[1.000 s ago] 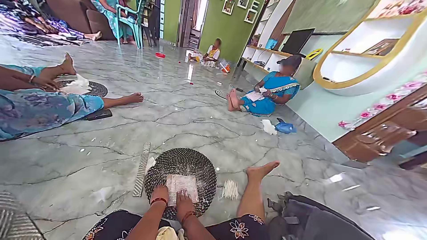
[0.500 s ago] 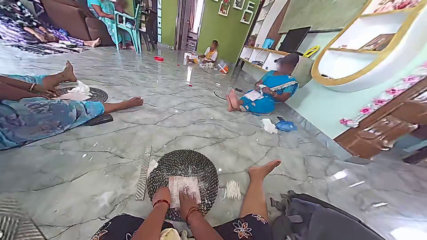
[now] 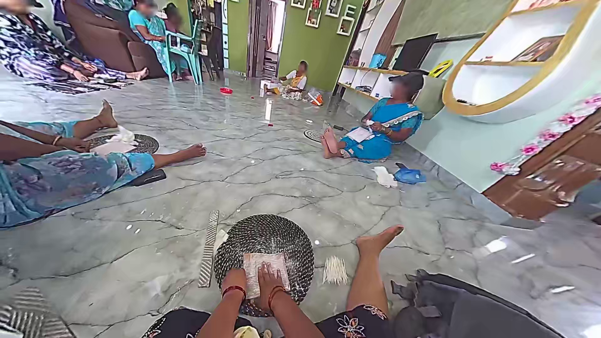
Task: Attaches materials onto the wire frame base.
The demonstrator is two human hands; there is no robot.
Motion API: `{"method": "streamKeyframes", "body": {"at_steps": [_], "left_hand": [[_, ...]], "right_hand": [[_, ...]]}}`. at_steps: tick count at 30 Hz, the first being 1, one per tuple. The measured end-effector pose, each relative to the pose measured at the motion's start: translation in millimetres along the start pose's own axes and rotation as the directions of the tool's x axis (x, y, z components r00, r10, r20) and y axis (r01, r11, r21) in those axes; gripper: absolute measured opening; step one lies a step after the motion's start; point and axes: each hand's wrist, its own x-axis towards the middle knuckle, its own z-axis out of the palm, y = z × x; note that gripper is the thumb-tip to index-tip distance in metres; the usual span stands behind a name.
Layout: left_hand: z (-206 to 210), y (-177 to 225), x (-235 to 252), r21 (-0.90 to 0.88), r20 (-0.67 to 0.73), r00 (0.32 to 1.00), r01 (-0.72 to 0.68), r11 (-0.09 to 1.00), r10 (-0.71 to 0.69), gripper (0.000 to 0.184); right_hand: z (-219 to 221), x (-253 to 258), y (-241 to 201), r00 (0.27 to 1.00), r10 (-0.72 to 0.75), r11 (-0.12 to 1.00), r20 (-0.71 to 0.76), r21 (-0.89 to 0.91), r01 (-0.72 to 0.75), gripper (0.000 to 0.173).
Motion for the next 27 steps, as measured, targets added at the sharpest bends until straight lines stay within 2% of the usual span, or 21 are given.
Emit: {"method": "streamKeyframes", "body": {"at_steps": [6, 8, 10, 13, 14, 16, 21, 25, 27], "left_hand": [[2.8, 3.8, -7.4, -0.005, 0.013, 1.000, 0.007, 1.000, -0.007, 0.037], [2.7, 2.0, -9.8, 0.030, 0.026, 1.000, -0.006, 1.000, 0.005, 0.039], [-1.2, -0.5, -14.3, 0.021, 0.026, 1.000, -0.016, 1.000, 0.016, 0.038], [-1.6, 0.8, -15.3, -0.007, 0.027, 0.999, -0.017, 1.000, 0.017, 0.036], [-1.5, 1.5, -14.2, -0.009, 0.027, 1.000, -0.012, 1.000, 0.012, 0.035], [-3.3, 2.0, -10.7, -0.010, 0.013, 1.000, -0.005, 1.000, 0.005, 0.033], [-2.1, 2.8, -4.2, -0.009, 0.021, 1.000, 0.005, 1.000, -0.005, 0.035], [2.7, 2.6, -6.2, -0.008, 0.025, 1.000, 0.014, 1.000, -0.013, 0.038], [3.4, 0.1, -6.3, -0.002, 0.022, 0.999, 0.025, 1.000, -0.025, 0.039]], "right_hand": [[32.1, -22.7, -9.3, 0.992, 0.072, 0.991, -0.102, 0.120, -0.060, 0.064], [37.0, -29.4, -13.6, 0.991, 0.078, 0.990, -0.111, 0.123, -0.064, 0.057], [29.9, -33.6, -16.9, 0.990, 0.086, 0.988, -0.110, 0.136, -0.071, 0.062], [11.9, -28.1, -9.2, 0.995, 0.062, 0.993, -0.082, 0.102, -0.053, 0.096], [5.7, -23.7, -6.7, 0.998, 0.047, 0.996, -0.046, 0.073, -0.043, 0.100], [-0.6, -13.6, -3.8, 1.000, 0.029, 0.999, 0.006, 0.028, -0.030, 0.094], [19.3, -8.1, -9.1, 0.994, 0.086, 0.991, -0.069, 0.112, -0.078, 0.076], [28.9, -22.0, -24.1, 0.984, 0.161, 0.978, -0.073, 0.147, -0.149, 0.056], [26.6, -26.6, -28.9, 0.982, 0.174, 0.976, -0.069, 0.146, -0.163, 0.053]]}}
